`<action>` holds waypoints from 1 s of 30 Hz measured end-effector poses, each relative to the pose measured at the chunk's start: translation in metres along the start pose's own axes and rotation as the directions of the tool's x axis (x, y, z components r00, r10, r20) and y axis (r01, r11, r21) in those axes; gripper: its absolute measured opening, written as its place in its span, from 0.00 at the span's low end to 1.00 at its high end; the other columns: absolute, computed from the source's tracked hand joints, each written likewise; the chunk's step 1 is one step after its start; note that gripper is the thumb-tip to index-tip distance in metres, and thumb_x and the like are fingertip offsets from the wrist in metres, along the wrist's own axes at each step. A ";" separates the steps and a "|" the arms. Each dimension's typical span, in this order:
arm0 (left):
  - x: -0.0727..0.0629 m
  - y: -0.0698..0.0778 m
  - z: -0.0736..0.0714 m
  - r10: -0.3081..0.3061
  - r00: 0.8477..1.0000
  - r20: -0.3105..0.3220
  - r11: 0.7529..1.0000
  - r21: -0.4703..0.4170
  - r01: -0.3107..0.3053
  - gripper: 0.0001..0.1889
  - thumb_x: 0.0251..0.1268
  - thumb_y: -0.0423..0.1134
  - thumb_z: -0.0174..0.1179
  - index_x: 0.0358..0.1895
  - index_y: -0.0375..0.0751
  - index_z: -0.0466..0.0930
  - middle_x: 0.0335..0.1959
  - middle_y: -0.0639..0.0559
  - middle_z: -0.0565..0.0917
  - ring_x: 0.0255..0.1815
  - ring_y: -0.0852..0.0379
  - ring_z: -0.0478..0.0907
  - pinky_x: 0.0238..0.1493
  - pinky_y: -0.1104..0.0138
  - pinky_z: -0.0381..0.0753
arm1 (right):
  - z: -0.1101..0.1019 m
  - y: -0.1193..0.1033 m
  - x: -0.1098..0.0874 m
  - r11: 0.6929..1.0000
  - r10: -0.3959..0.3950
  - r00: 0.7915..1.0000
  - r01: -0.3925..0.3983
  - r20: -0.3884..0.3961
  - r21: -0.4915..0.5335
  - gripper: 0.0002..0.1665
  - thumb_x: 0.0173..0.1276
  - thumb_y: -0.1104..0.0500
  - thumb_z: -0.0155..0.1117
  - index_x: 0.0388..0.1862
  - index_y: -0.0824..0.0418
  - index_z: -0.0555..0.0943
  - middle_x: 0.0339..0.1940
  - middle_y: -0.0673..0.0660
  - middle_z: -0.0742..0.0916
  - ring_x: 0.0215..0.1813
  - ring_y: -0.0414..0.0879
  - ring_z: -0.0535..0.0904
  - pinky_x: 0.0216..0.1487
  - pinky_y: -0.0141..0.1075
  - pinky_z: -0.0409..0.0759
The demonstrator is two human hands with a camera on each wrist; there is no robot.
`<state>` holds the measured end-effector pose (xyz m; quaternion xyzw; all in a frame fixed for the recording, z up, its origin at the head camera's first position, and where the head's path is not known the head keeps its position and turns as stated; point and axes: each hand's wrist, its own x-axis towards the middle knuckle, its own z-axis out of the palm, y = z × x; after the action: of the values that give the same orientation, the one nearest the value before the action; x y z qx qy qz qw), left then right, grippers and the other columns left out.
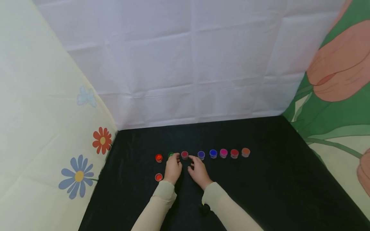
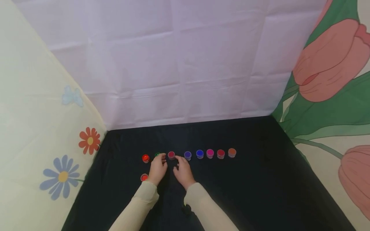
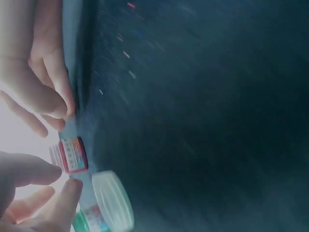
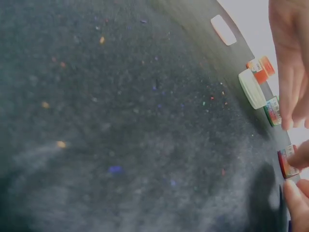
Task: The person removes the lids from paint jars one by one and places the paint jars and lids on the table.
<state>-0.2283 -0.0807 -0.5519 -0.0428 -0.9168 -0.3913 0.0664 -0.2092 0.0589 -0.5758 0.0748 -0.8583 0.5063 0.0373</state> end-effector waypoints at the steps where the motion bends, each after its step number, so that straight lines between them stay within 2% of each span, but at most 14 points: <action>1: 0.001 0.001 0.002 -0.017 1.000 0.021 1.000 -0.019 0.017 0.19 0.63 0.21 0.60 0.58 0.27 0.76 0.48 0.34 0.82 0.48 0.41 0.83 0.50 0.51 0.83 | 0.000 0.000 0.001 1.000 -0.003 1.000 0.003 0.001 0.002 0.29 0.67 0.74 0.63 0.67 0.72 0.71 0.63 0.73 0.77 0.58 0.64 0.81 0.57 0.50 0.81; 5: 0.007 0.002 0.008 -0.054 0.994 0.091 0.994 -0.085 0.062 0.24 0.63 0.19 0.57 0.65 0.23 0.70 0.57 0.30 0.80 0.54 0.38 0.81 0.55 0.48 0.80 | 0.002 0.001 0.006 0.999 -0.012 1.000 0.012 -0.007 0.039 0.33 0.64 0.78 0.58 0.70 0.76 0.67 0.66 0.77 0.75 0.62 0.67 0.78 0.59 0.50 0.80; 10: 0.013 -0.001 0.011 -0.032 0.991 0.128 0.993 -0.105 0.045 0.24 0.66 0.18 0.56 0.66 0.21 0.67 0.59 0.27 0.78 0.55 0.36 0.80 0.57 0.48 0.79 | 0.005 0.002 0.013 0.996 0.006 1.000 -0.005 -0.014 0.085 0.36 0.62 0.80 0.54 0.71 0.77 0.65 0.66 0.77 0.75 0.65 0.67 0.75 0.60 0.51 0.78; 20: 0.018 -0.006 0.008 0.026 0.984 0.176 0.998 -0.069 -0.014 0.17 0.68 0.20 0.56 0.59 0.22 0.74 0.53 0.31 0.82 0.52 0.38 0.81 0.55 0.49 0.80 | 0.005 0.005 0.020 0.986 0.047 0.999 -0.044 -0.017 0.159 0.33 0.61 0.81 0.53 0.68 0.79 0.67 0.63 0.76 0.78 0.65 0.67 0.76 0.63 0.50 0.77; 26: 0.019 -0.008 0.004 0.041 0.975 0.217 0.999 -0.036 -0.034 0.13 0.68 0.21 0.58 0.55 0.24 0.76 0.47 0.33 0.83 0.48 0.40 0.82 0.51 0.50 0.81 | 0.006 0.007 0.014 0.991 0.021 0.998 -0.013 -0.058 0.136 0.28 0.61 0.79 0.57 0.63 0.78 0.72 0.55 0.73 0.80 0.57 0.65 0.80 0.59 0.50 0.79; 30: 0.016 -0.012 0.000 0.063 0.967 0.246 0.998 -0.037 -0.055 0.11 0.68 0.23 0.60 0.52 0.26 0.77 0.47 0.34 0.83 0.49 0.40 0.82 0.52 0.49 0.81 | 0.007 0.009 0.010 0.993 0.000 0.998 0.008 -0.067 0.115 0.25 0.62 0.78 0.60 0.60 0.77 0.75 0.53 0.70 0.80 0.54 0.62 0.82 0.57 0.47 0.81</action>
<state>-0.2455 -0.0883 -0.5577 -0.1195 -0.9104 -0.3943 -0.0375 -0.2201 0.0560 -0.5856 0.0617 -0.8257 0.5572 0.0626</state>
